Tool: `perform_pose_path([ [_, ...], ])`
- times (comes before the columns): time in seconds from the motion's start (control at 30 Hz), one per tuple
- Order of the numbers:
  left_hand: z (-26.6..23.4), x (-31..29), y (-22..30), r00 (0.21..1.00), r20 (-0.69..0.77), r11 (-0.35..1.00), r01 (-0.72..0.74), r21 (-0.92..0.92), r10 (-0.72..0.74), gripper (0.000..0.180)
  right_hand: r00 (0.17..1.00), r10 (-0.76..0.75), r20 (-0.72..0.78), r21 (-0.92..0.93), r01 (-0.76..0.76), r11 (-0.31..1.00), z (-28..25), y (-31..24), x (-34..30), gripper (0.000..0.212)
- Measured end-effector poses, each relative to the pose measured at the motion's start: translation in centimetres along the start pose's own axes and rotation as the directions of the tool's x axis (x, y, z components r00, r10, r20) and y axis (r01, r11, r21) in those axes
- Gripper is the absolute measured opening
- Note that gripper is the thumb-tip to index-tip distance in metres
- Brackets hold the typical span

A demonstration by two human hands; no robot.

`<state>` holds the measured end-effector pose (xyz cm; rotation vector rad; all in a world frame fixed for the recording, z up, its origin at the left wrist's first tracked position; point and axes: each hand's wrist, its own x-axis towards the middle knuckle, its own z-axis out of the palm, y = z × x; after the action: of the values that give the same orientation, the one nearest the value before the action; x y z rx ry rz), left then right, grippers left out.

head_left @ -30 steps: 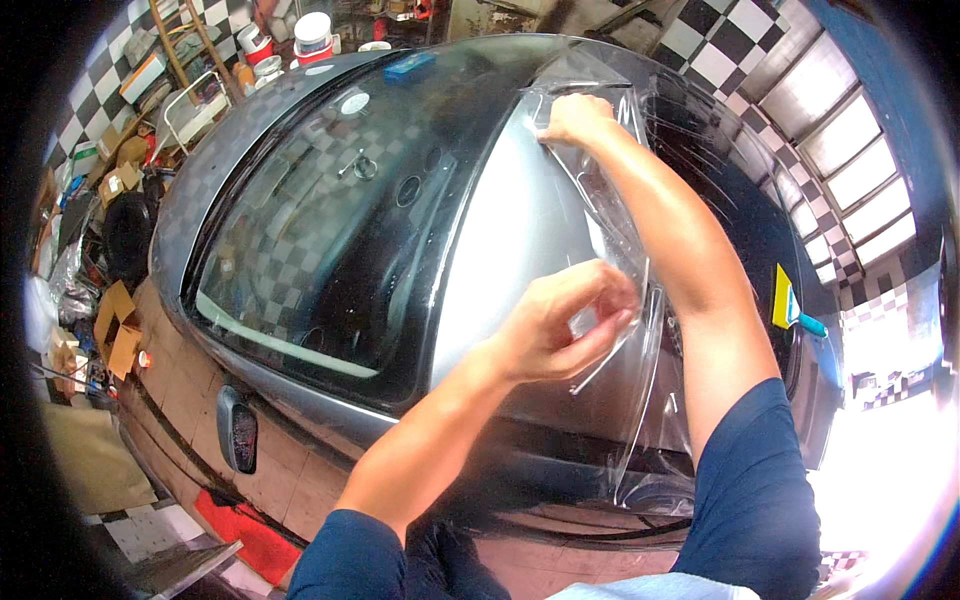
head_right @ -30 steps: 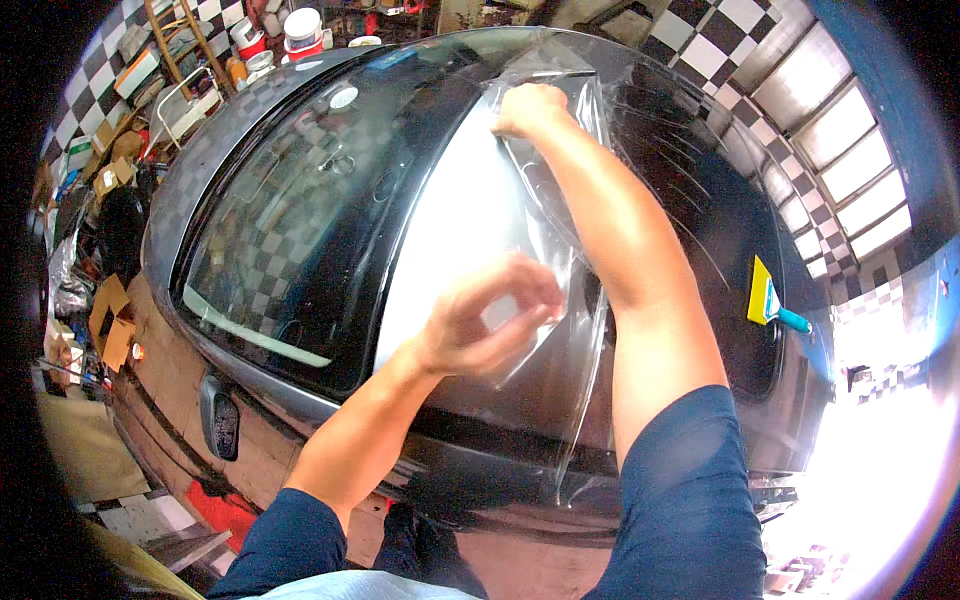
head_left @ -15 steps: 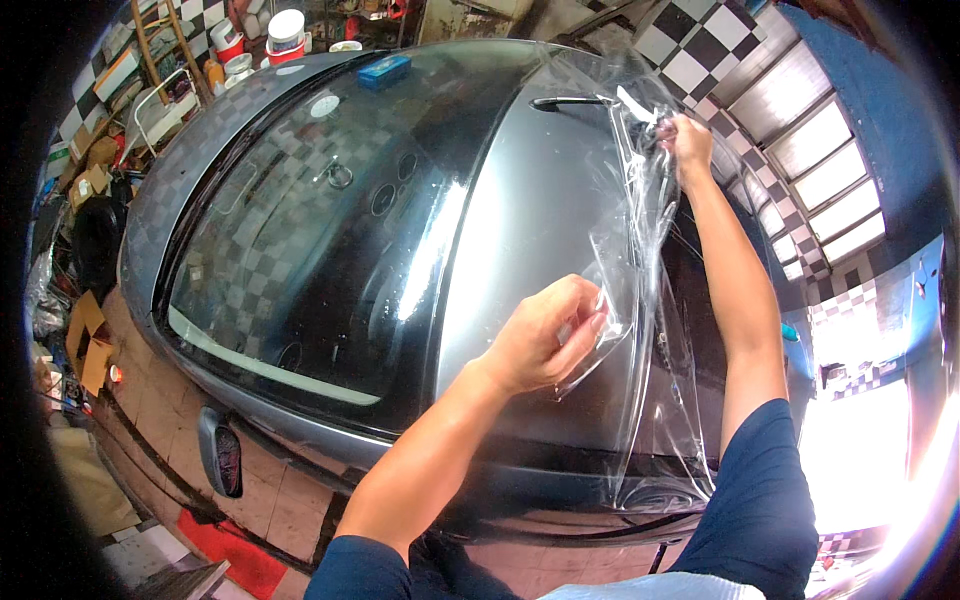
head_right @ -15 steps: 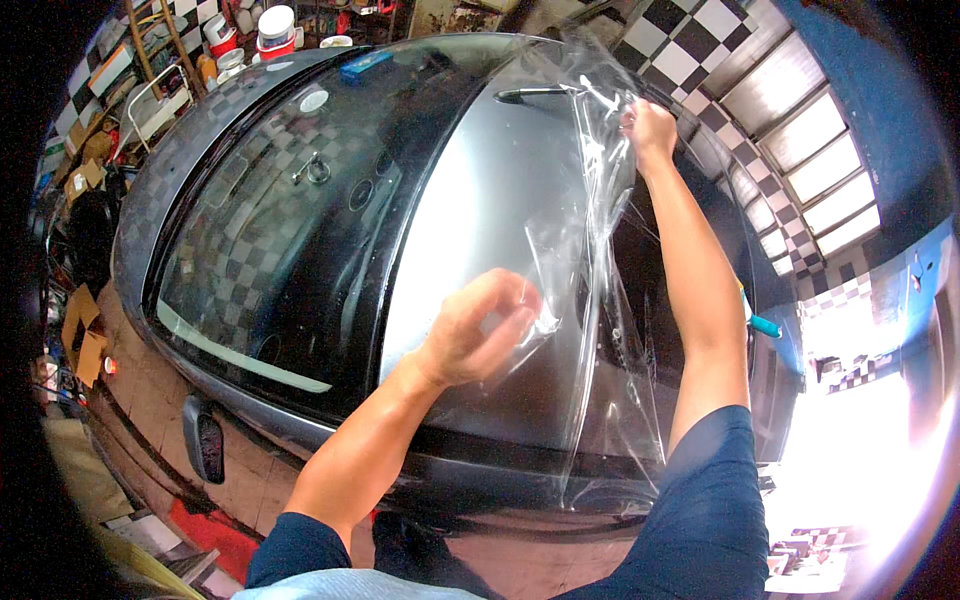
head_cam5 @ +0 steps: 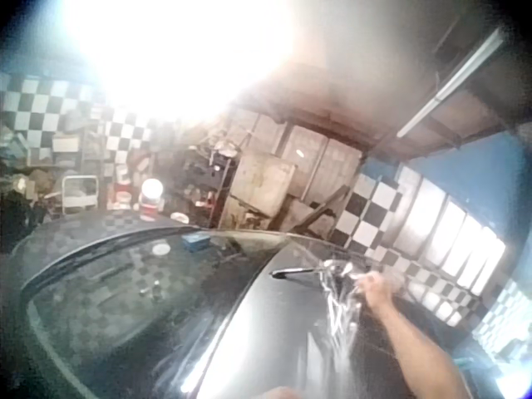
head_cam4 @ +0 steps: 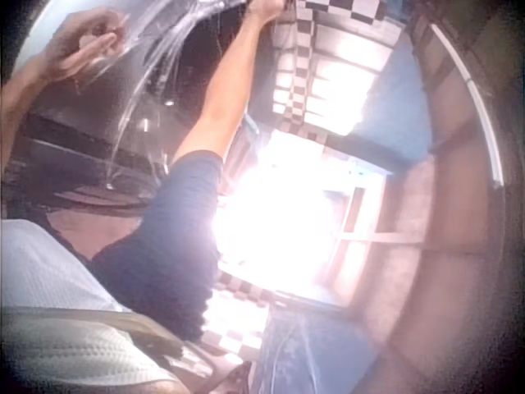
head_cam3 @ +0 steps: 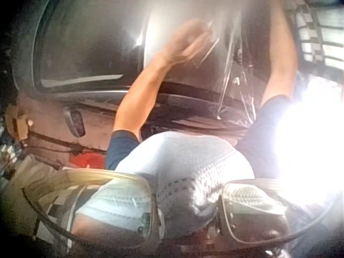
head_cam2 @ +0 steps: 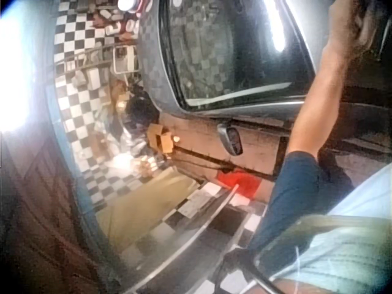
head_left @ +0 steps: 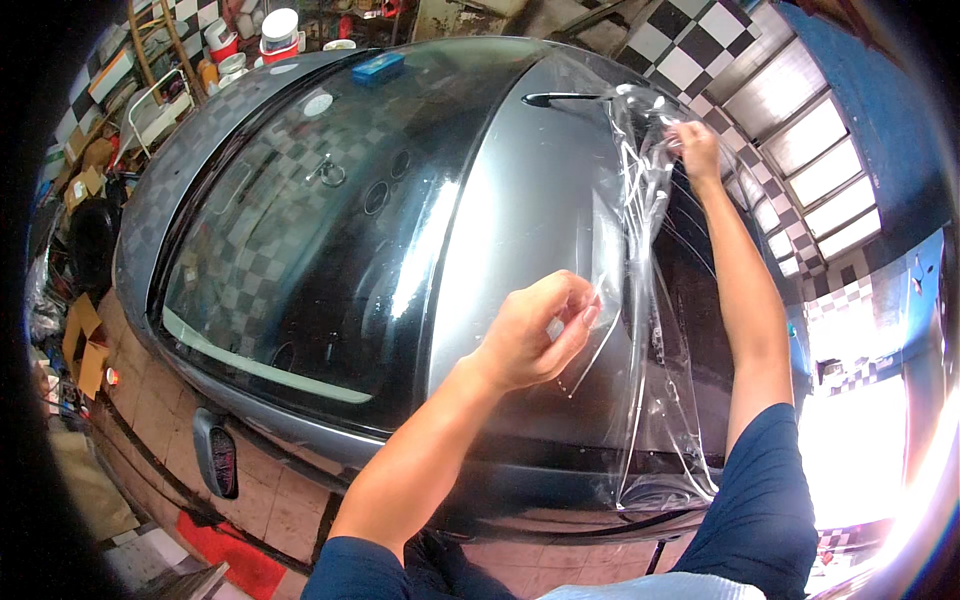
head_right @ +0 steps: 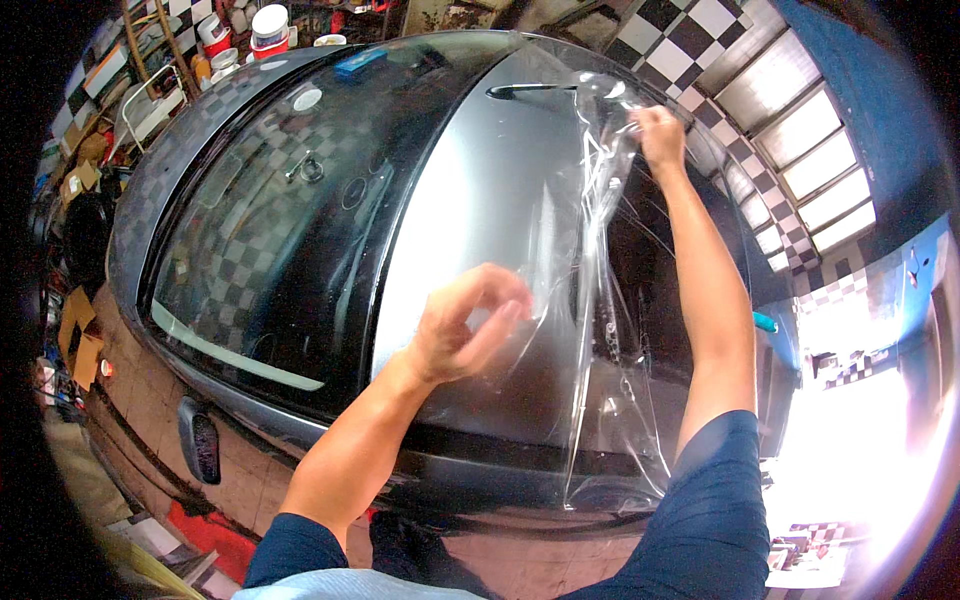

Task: The person applies a transparent protective film to the rear hatch of a car. They use a black squeegee to smooth the film and remove bubbles, then a yellow squeegee to press the edges and ensure adhesion. The person also uses a small blade to trim excess film along the hatch edges.

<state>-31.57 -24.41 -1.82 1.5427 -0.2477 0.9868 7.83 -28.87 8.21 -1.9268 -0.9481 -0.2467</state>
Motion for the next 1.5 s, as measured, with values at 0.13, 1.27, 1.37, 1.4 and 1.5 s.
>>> perform_pose_path([
  [0.13, 0.0, 0.1, 0.2, 0.998, -0.066, 0.995, -0.026, -0.101, 0.019, 0.006, 0.939, -0.191, 0.285, -0.334, 0.284, 0.899, 3.0, -2.6, -0.9, 0.027],
  [1.27, -0.8, -0.1, 0.0, 0.996, -0.063, 0.996, -0.062, 0.066, 0.066, 0.007, 0.618, -0.018, 0.786, -0.311, 0.421, 0.852, 15.8, -7.6, 0.4, 0.030],
  [1.37, -0.9, 0.1, -0.1, 0.993, -0.082, 0.993, -0.081, 0.088, 0.089, 0.006, 0.568, -0.088, 0.819, -0.101, 0.294, 0.950, 18.3, -7.2, 0.1, 0.036],
  [1.4, -1.1, 0.1, -0.1, 0.990, -0.098, 0.990, -0.090, 0.105, 0.101, 0.006, 0.538, -0.106, 0.836, -0.015, 0.215, 0.976, 18.8, -7.9, -0.8, 0.038],
  [1.5, -1.5, 0.0, 0.1, 0.982, -0.163, 0.994, -0.088, 0.069, 0.098, 0.005, 0.608, -0.143, 0.781, 0.126, 0.071, 0.989, 17.0, -11.0, -2.2, 0.044],
])
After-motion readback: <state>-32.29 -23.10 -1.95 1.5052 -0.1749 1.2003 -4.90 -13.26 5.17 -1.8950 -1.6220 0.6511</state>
